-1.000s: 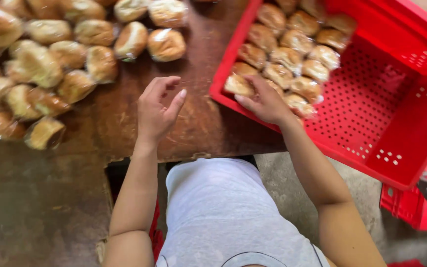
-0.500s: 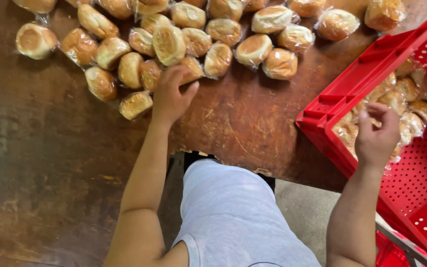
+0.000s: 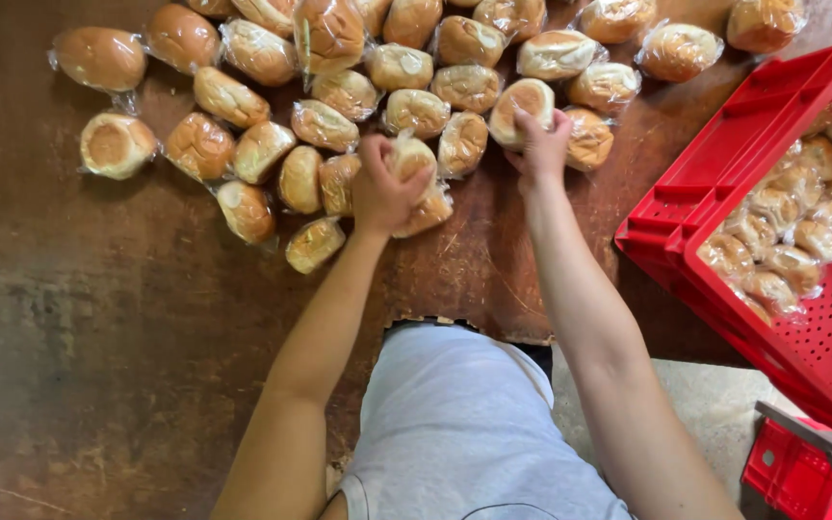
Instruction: The person picks up wrapped bread rolls from a wooden table and stacks them into a red plastic crate, organizing them into rows.
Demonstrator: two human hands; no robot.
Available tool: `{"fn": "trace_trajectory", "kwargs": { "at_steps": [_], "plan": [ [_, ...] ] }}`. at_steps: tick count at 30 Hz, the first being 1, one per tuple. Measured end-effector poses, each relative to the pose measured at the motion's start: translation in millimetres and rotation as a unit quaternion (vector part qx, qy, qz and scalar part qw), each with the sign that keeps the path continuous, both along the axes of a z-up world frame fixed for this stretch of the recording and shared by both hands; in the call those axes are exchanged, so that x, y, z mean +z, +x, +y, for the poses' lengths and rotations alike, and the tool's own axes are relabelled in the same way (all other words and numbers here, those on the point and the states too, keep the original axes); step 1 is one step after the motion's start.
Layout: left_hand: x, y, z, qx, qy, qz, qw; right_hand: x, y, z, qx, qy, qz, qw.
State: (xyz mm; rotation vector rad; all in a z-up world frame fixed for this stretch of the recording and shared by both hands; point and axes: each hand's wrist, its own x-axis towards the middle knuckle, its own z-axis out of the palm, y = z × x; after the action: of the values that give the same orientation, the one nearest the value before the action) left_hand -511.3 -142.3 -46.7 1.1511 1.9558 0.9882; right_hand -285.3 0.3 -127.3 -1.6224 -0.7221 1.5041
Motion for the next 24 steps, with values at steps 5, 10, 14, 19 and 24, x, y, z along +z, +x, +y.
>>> {"fn": "trace_trajectory", "kwargs": {
  "at_steps": [5,10,14,19,24],
  "plan": [
    [-10.1,18.1,-38.3,0.020,0.152,-0.151,0.976,77.5,48.9,-93.3,0.178,0.027,0.395,0.901],
    [-20.7,84.5,-46.1,-0.156,0.142,-0.114,0.971,81.7,40.7,-170.2,0.122,-0.039,0.443,0.888],
    [-18.9,41.7,26.8,-0.221,0.128,0.073,0.964,89.1,75.1,-169.6,0.141,-0.012,0.360,0.922],
    [-14.8,-24.6,86.0,-0.252,0.102,0.317,0.909,90.2,127.5,-143.7,0.345,0.267,-0.428,0.791],
    [0.3,-16.1,56.4,-0.269,-0.035,0.287,0.919,50.0,121.0,-165.6,0.316,0.204,-0.485,0.790]
  ]
}}
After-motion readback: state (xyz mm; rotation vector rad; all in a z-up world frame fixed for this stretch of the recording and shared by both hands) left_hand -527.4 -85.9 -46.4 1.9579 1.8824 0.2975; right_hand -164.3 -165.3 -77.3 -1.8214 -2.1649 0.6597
